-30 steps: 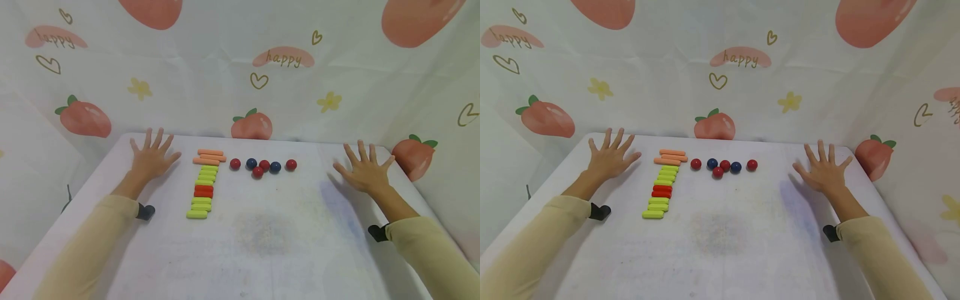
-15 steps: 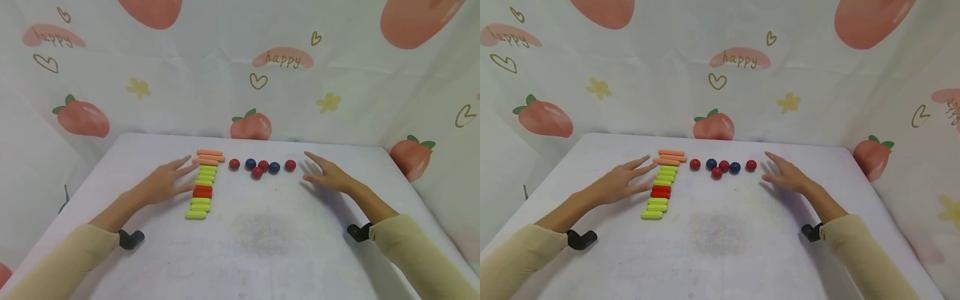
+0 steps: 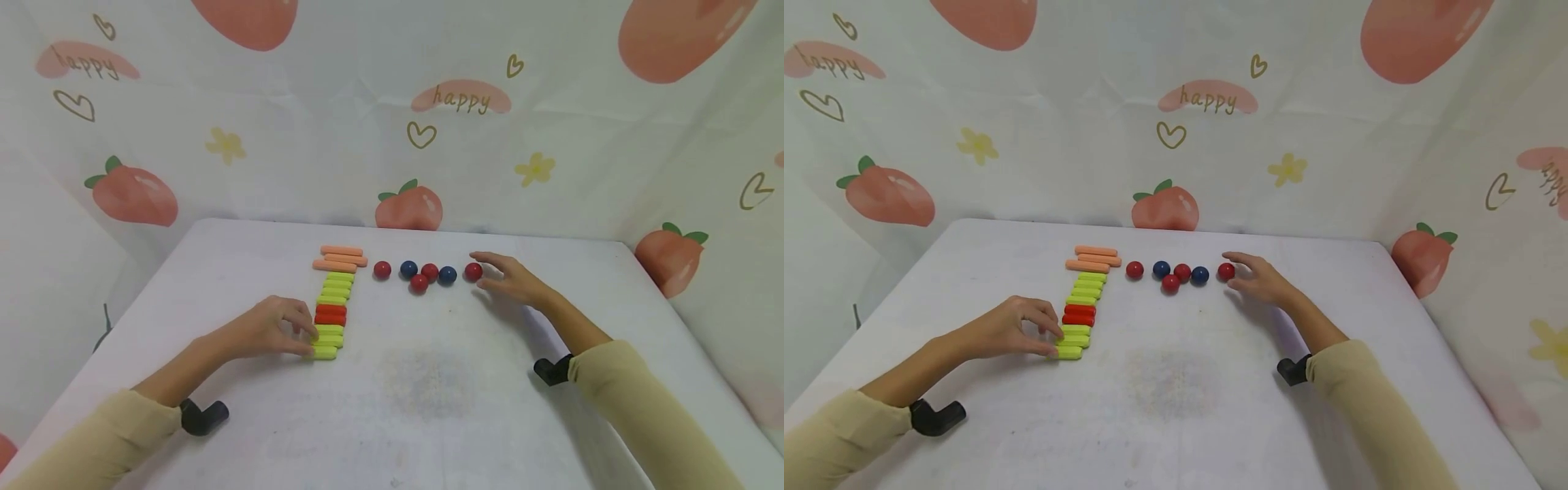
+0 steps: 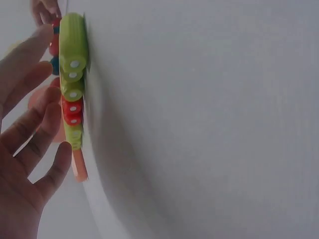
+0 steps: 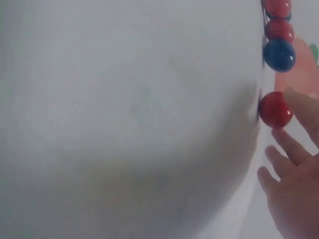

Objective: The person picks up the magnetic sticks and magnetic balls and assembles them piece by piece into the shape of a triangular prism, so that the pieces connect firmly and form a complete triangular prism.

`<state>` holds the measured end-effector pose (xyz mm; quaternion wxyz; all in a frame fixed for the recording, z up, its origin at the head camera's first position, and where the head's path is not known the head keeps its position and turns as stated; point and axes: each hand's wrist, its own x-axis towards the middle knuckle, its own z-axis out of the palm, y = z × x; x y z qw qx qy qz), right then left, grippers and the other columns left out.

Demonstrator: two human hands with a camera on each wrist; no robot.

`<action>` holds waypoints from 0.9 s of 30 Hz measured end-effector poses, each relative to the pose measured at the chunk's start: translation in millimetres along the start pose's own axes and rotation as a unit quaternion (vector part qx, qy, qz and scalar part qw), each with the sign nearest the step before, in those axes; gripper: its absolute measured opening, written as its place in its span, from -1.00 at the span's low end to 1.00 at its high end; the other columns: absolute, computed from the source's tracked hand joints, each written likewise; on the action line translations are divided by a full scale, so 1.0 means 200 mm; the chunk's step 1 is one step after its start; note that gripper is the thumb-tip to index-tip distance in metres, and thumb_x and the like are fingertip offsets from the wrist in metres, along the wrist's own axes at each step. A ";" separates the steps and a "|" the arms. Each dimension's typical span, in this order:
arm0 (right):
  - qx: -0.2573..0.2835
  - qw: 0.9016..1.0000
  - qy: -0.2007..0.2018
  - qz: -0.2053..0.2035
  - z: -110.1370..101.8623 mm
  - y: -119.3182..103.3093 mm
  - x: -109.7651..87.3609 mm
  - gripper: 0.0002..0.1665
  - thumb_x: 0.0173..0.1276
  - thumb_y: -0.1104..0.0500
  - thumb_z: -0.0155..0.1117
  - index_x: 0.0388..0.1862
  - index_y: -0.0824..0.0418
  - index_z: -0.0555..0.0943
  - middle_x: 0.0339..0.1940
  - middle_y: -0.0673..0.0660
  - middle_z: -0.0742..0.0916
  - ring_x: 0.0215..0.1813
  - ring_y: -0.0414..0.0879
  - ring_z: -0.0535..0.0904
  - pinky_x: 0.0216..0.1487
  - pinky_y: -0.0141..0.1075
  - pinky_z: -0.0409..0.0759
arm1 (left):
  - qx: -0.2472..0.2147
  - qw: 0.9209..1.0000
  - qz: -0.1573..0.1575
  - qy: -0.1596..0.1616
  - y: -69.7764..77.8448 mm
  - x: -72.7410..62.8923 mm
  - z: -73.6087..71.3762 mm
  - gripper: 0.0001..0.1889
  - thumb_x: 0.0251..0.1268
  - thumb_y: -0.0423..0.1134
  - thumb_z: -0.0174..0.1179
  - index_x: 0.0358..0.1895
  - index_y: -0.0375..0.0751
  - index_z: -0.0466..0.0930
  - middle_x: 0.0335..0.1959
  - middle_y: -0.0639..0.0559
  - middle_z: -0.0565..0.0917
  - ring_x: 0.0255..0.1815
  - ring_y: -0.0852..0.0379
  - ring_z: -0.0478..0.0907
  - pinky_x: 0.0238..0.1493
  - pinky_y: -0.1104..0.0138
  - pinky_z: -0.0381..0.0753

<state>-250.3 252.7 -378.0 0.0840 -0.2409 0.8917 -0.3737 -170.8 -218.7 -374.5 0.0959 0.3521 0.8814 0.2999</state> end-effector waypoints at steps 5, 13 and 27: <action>-0.007 1.000 0.000 0.010 0.04 -0.01 0.02 -0.43 0.40 0.37 0.23 0.37 0.43 0.39 0.37 0.40 0.49 0.46 0.30 0.26 0.46 0.22 0.10 | 0.014 1.000 -0.004 -0.016 0.01 0.00 0.02 -0.76 0.08 -0.07 0.50 -0.16 0.03 0.81 -0.32 0.32 0.64 -0.33 0.26 0.53 -0.34 0.41 0.58; -0.035 0.999 0.018 0.010 0.08 -0.03 0.02 -0.58 0.40 0.44 0.18 0.24 0.43 0.49 0.19 0.37 0.60 0.30 0.26 0.41 0.40 0.21 0.25 | 0.030 0.999 -0.017 -0.015 0.03 -0.02 0.04 -0.77 0.05 -0.11 0.52 -0.19 0.06 0.76 -0.30 0.33 0.61 -0.31 0.26 0.51 -0.31 0.41 0.59; -0.060 0.998 0.001 0.018 0.11 -0.07 -0.15 -0.44 0.35 0.31 0.32 0.33 0.29 0.48 0.21 0.27 0.64 0.30 0.21 0.48 0.33 0.23 0.35 | 0.044 0.999 0.001 0.008 0.08 0.01 0.08 -0.83 0.08 -0.15 0.51 -0.24 0.06 0.76 -0.16 0.19 0.56 -0.26 0.25 0.49 -0.24 0.43 0.61</action>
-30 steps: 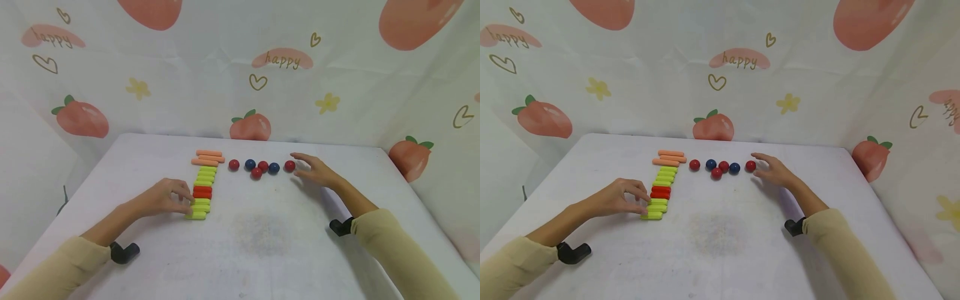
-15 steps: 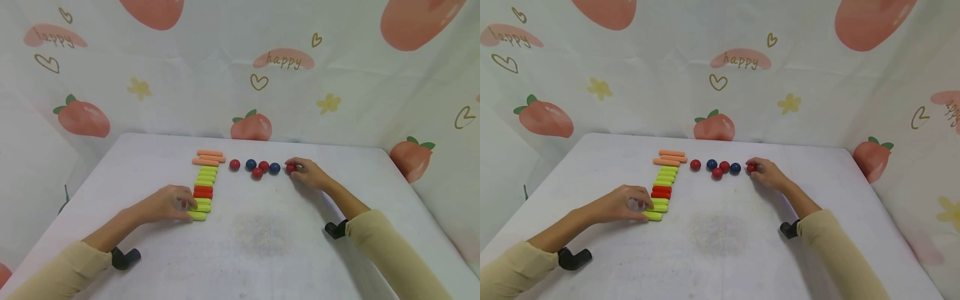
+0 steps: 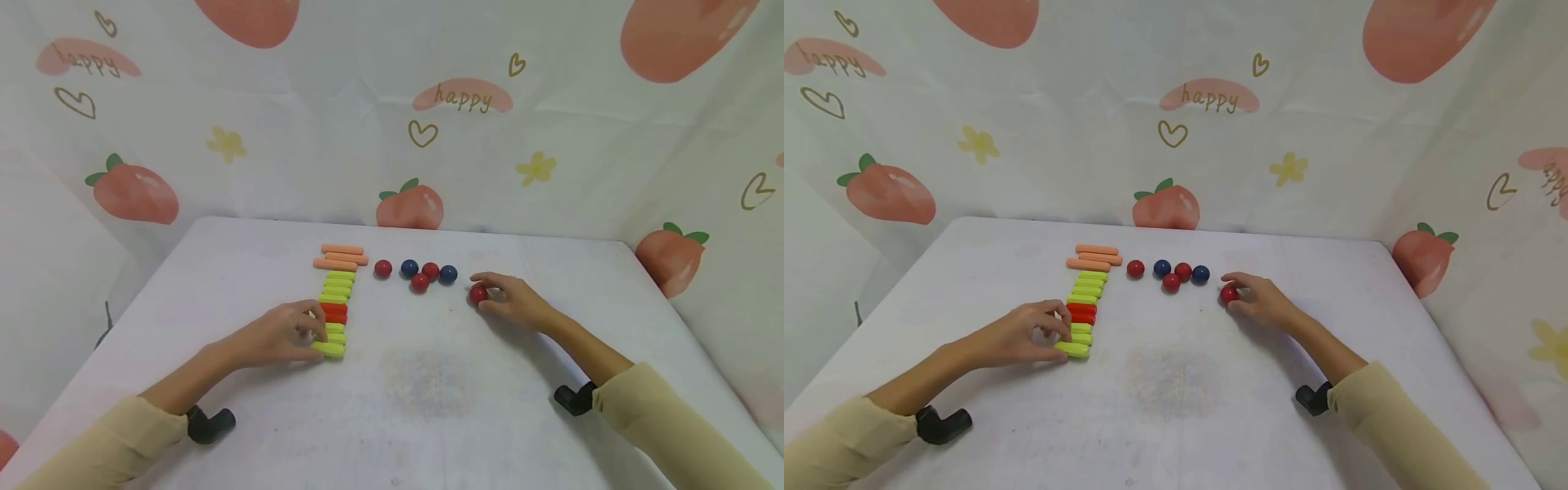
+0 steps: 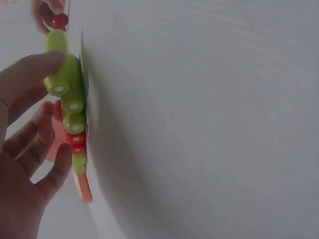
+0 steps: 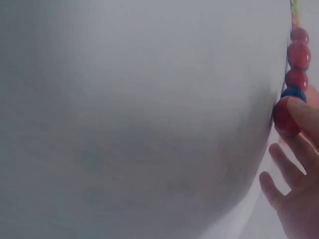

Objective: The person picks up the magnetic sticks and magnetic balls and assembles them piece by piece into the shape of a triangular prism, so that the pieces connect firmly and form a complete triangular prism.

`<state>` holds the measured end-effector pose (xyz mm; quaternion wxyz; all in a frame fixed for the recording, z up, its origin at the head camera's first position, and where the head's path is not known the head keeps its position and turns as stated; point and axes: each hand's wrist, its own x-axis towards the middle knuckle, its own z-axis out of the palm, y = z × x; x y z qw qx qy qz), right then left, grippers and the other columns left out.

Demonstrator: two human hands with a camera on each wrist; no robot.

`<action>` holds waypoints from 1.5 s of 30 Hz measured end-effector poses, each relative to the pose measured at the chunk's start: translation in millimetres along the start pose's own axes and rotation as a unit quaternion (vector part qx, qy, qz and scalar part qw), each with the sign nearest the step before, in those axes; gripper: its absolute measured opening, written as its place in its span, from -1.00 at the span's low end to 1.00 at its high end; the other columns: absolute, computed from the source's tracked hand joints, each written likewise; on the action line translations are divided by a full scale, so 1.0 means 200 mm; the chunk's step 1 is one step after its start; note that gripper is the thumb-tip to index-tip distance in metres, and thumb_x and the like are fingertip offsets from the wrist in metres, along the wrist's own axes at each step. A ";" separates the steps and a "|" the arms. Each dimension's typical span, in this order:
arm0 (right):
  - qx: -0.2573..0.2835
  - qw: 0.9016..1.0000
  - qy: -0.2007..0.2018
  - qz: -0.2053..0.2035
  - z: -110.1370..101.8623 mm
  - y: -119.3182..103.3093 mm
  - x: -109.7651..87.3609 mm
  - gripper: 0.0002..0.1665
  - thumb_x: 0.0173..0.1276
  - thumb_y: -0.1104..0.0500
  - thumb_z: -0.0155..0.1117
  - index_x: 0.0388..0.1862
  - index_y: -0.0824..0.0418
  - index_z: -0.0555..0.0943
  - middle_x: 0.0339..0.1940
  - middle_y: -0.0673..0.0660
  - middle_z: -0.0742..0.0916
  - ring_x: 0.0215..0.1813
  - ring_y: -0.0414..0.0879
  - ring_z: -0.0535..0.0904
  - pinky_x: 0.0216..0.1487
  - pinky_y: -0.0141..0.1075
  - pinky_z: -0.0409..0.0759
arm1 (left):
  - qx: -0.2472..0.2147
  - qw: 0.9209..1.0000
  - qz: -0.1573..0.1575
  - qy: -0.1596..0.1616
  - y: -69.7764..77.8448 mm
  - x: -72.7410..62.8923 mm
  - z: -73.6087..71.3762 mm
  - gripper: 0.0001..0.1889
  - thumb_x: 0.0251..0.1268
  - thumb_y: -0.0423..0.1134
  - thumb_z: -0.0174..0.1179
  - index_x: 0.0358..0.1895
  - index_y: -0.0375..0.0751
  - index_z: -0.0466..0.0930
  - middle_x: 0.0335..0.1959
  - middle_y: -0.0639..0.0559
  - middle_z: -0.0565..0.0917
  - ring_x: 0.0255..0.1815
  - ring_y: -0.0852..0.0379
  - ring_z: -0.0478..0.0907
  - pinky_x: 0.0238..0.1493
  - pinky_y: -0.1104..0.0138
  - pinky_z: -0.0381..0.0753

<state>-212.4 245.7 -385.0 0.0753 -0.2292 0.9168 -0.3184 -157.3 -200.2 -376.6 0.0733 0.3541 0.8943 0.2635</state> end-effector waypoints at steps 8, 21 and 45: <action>0.018 0.999 -0.010 -0.034 0.08 -0.07 -0.08 -0.47 0.30 0.25 0.40 0.25 0.32 0.56 0.17 0.22 0.68 0.26 0.18 0.53 0.21 0.11 0.52 | -0.036 0.999 0.020 0.030 0.12 0.21 0.07 -0.80 0.19 -0.17 0.44 -0.14 -0.08 0.75 -0.38 0.26 0.63 -0.41 0.26 0.45 -0.35 0.41 0.48; 0.042 0.995 -0.039 -0.087 0.19 -0.18 -0.06 -0.47 0.30 0.18 0.43 0.23 0.30 0.58 0.10 0.12 0.72 0.21 0.10 0.58 0.24 0.08 0.51 | -0.032 0.999 -0.009 0.022 0.25 0.52 0.24 -0.77 0.20 -0.13 0.43 -0.11 -0.07 0.77 -0.35 0.25 0.71 -0.34 0.25 0.52 -0.23 0.40 0.56; 0.015 0.997 -0.037 -0.070 0.17 -0.20 -0.08 -0.47 0.31 0.23 0.41 0.25 0.26 0.57 0.12 0.09 0.71 0.22 0.07 0.57 0.24 0.06 0.51 | -0.066 0.987 -0.090 0.113 0.07 0.64 0.08 -0.49 0.27 -0.24 0.36 0.29 -0.22 0.54 0.14 -0.08 0.61 -0.11 0.02 0.54 -0.09 0.24 0.64</action>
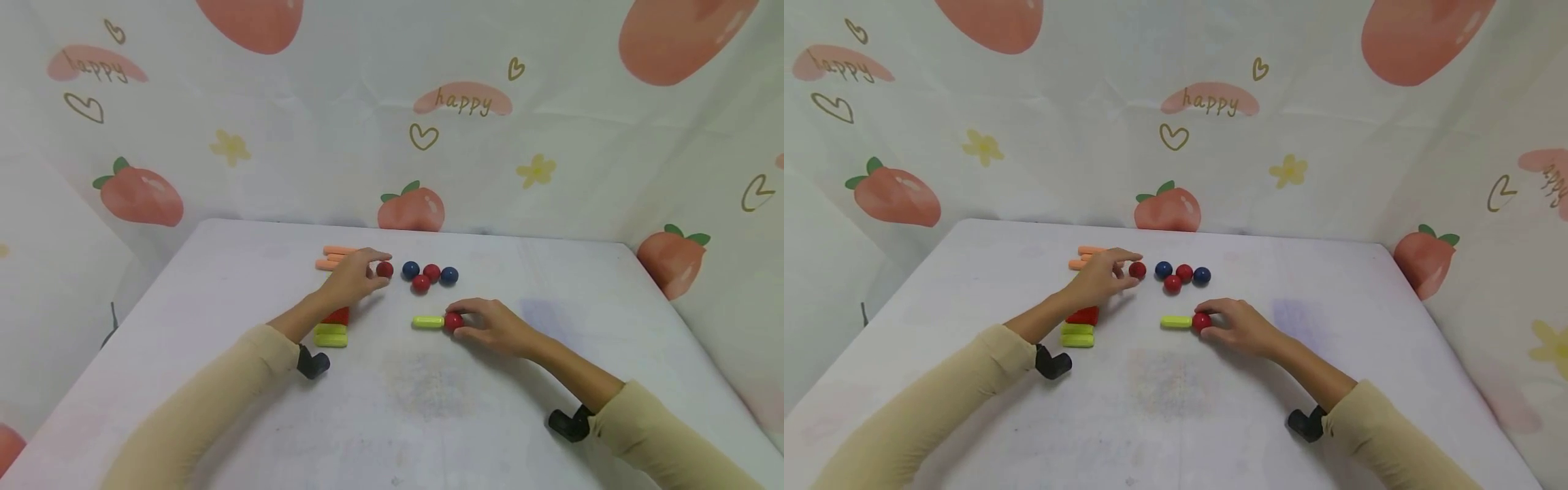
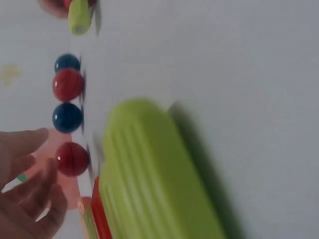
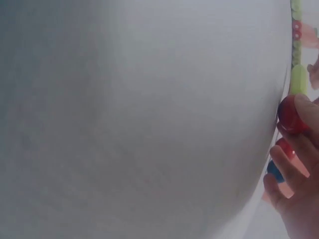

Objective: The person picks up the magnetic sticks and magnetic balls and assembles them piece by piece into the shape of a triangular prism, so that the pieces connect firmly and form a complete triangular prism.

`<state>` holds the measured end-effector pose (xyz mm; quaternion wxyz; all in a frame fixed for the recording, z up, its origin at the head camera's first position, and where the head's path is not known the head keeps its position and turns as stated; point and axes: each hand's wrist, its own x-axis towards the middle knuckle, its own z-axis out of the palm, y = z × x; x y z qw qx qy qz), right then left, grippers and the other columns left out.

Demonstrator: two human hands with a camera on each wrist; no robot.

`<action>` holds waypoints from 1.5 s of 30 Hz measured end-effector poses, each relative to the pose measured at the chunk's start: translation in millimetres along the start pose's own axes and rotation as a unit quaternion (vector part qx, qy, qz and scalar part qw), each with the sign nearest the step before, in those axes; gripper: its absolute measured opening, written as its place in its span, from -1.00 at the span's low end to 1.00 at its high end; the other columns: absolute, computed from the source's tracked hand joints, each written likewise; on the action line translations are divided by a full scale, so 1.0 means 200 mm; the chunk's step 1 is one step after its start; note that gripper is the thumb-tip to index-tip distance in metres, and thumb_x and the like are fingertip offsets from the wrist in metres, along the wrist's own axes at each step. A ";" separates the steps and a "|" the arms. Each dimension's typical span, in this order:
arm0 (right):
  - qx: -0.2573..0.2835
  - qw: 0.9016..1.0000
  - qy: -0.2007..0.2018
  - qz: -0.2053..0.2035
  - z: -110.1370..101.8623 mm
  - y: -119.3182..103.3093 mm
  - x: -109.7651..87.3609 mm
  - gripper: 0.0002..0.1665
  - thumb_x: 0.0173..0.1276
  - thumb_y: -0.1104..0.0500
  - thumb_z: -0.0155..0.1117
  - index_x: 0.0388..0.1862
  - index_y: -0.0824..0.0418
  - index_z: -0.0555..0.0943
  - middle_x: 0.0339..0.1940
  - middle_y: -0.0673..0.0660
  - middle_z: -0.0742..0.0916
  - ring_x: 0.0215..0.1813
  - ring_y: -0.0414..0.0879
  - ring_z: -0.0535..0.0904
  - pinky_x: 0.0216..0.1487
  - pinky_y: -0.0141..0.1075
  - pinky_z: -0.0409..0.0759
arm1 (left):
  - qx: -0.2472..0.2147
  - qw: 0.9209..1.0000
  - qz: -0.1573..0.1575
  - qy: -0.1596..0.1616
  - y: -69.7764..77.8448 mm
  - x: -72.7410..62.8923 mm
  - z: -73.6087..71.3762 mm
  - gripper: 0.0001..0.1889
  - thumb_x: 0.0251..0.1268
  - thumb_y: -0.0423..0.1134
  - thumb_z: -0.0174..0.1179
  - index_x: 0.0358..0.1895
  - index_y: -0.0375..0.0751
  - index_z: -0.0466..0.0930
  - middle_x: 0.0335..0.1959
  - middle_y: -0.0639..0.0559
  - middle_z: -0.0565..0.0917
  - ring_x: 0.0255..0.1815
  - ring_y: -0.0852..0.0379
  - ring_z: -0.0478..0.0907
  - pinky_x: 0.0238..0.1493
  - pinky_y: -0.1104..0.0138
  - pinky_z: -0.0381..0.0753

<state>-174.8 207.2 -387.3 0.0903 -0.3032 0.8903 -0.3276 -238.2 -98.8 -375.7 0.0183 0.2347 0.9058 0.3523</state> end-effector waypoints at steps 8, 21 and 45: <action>0.003 1.000 0.004 -0.015 -0.01 0.01 0.00 -0.51 0.29 0.24 0.42 0.20 0.28 0.60 0.07 0.08 0.73 0.18 0.06 0.59 0.23 0.08 0.51 | 0.051 0.993 -0.071 -0.076 -0.04 0.08 -0.01 -0.42 0.35 -0.20 0.30 0.43 -0.07 0.41 0.24 -0.06 0.56 0.10 0.01 0.47 -0.02 0.17 0.61; -0.003 1.000 0.009 -0.002 -0.01 0.01 0.00 -0.52 0.30 0.21 0.42 0.19 0.27 0.61 0.04 0.07 0.74 0.15 0.02 0.62 0.23 0.06 0.52 | 0.028 0.992 -0.003 -0.122 -0.02 0.03 -0.01 -0.67 0.25 -0.24 0.38 0.07 -0.07 0.60 -0.09 0.04 0.68 -0.06 0.10 0.55 -0.11 0.32 0.59; 0.000 0.999 -0.022 -0.042 -0.05 0.03 -0.03 -0.54 0.32 0.23 0.37 0.20 0.25 0.62 0.11 0.09 0.72 0.17 0.04 0.60 0.20 0.09 0.54 | -0.035 0.979 0.042 -0.196 0.08 -0.06 0.06 -0.61 0.31 -0.27 0.33 0.20 -0.16 0.60 -0.01 -0.05 0.71 -0.30 0.17 0.61 -0.36 0.38 0.64</action>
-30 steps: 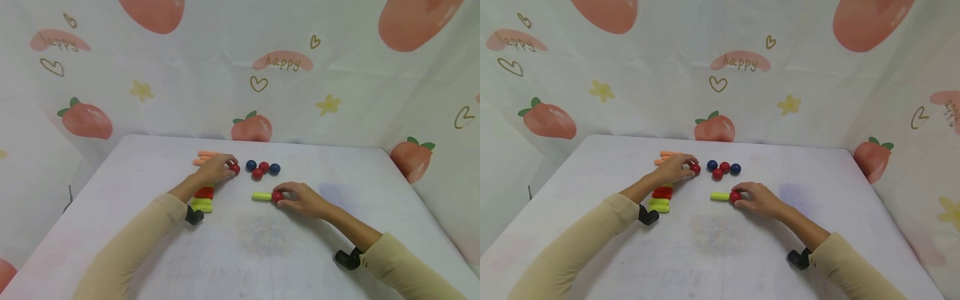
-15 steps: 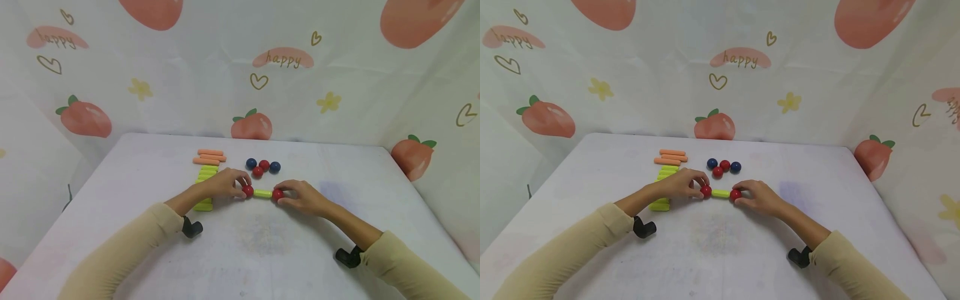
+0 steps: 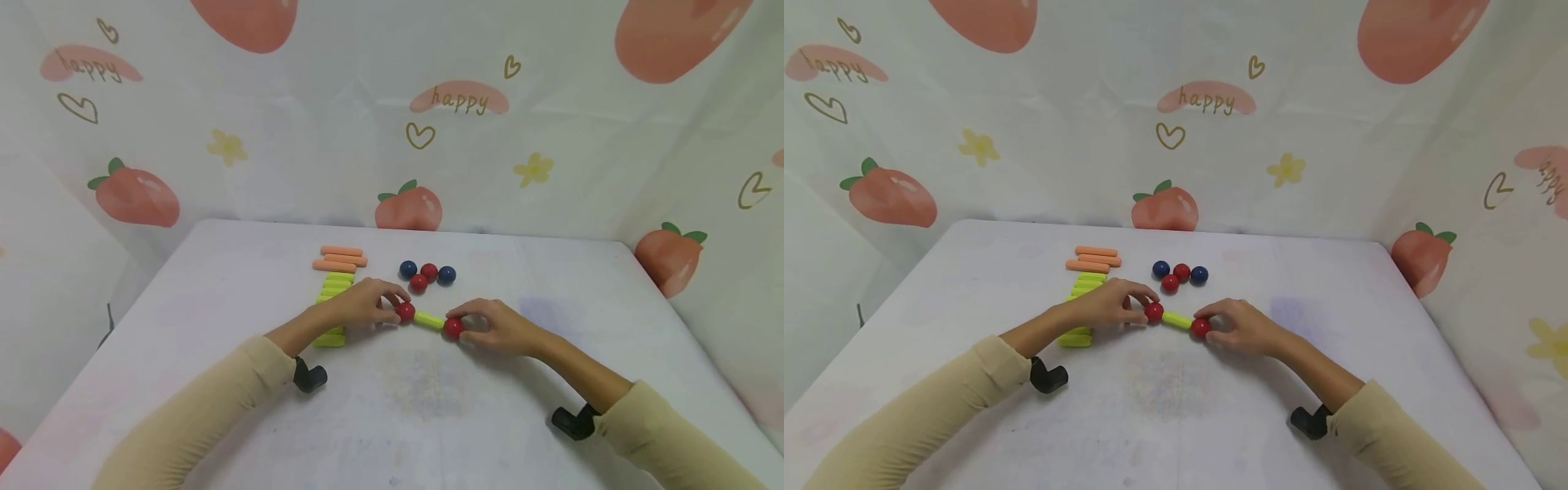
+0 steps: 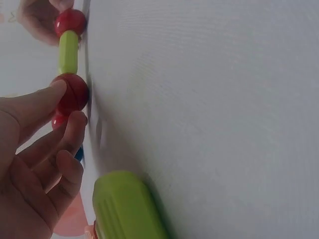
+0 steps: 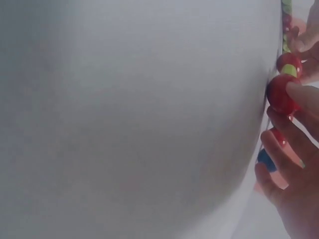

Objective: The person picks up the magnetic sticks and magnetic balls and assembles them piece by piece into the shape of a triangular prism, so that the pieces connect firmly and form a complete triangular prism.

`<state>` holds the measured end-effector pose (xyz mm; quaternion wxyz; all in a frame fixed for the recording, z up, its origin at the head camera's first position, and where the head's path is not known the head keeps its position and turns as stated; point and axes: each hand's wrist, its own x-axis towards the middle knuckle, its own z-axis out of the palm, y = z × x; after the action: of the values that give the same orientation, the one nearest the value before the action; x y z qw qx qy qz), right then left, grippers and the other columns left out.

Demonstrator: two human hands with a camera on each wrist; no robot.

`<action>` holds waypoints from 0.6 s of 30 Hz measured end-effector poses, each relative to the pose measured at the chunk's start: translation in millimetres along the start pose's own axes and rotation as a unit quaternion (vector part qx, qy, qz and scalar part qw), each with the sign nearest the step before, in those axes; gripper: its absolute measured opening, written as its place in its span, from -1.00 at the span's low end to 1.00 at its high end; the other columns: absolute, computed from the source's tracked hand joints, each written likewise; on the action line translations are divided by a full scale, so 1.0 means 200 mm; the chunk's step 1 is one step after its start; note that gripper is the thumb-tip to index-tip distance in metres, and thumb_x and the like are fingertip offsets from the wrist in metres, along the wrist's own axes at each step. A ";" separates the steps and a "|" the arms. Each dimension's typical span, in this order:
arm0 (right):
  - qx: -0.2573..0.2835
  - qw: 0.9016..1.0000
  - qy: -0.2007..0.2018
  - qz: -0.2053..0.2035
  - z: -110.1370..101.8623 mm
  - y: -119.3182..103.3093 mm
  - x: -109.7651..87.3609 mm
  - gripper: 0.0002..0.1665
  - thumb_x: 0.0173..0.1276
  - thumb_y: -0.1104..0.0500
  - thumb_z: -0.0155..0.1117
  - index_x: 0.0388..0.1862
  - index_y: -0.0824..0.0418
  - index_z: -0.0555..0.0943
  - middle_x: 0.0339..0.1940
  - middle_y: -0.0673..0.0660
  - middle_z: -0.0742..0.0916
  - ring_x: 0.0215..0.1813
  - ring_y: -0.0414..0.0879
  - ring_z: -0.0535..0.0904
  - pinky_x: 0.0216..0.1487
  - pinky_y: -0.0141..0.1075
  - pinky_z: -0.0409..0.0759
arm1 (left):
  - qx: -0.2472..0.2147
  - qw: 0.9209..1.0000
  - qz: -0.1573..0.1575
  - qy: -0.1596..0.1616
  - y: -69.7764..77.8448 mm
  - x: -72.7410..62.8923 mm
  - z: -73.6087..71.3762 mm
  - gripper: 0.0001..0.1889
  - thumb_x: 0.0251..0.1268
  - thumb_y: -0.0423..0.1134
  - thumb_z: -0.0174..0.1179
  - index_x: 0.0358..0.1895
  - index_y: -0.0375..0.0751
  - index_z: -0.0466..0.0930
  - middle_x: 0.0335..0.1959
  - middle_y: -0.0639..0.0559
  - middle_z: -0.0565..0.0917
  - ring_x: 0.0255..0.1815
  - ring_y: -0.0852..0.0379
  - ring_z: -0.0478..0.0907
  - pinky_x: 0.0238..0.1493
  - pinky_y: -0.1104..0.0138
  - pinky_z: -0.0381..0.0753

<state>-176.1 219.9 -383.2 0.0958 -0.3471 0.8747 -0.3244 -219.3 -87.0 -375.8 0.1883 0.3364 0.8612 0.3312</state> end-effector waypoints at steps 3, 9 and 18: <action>-0.003 1.000 -0.010 0.010 0.00 -0.01 -0.01 -0.54 0.27 0.17 0.45 0.15 0.22 0.65 0.06 0.06 0.74 0.13 -0.01 0.62 0.17 0.03 0.58 | 0.005 1.000 0.009 0.021 -0.02 -0.05 -0.02 -0.61 0.28 -0.26 0.34 0.18 -0.15 0.62 -0.06 -0.03 0.71 -0.35 0.19 0.61 -0.36 0.36 0.65; -0.013 0.999 -0.017 0.047 -0.01 -0.05 -0.03 -0.58 0.19 0.09 0.52 0.02 0.17 0.68 -0.07 -0.02 0.74 0.01 -0.08 0.60 0.06 -0.11 0.64 | 0.024 0.997 0.012 0.070 -0.08 -0.22 -0.11 -0.73 0.22 -0.22 0.39 -0.03 -0.17 0.73 -0.27 0.12 0.71 -0.41 0.22 0.58 -0.34 0.35 0.61; -0.006 0.998 -0.011 0.067 0.00 -0.04 -0.05 -0.62 0.15 0.02 0.56 -0.10 0.10 0.65 -0.19 -0.10 0.70 -0.04 -0.08 0.55 0.02 -0.16 0.63 | 0.022 0.997 0.007 0.067 -0.16 -0.42 -0.18 -0.85 0.16 -0.14 0.45 -0.25 -0.08 0.79 -0.47 0.26 0.65 -0.39 0.19 0.54 -0.33 0.37 0.56</action>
<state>-164.8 222.6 -378.4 0.1247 -0.2921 0.8967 -0.3083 -194.6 -180.1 -364.0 0.1206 0.3232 0.8768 0.3350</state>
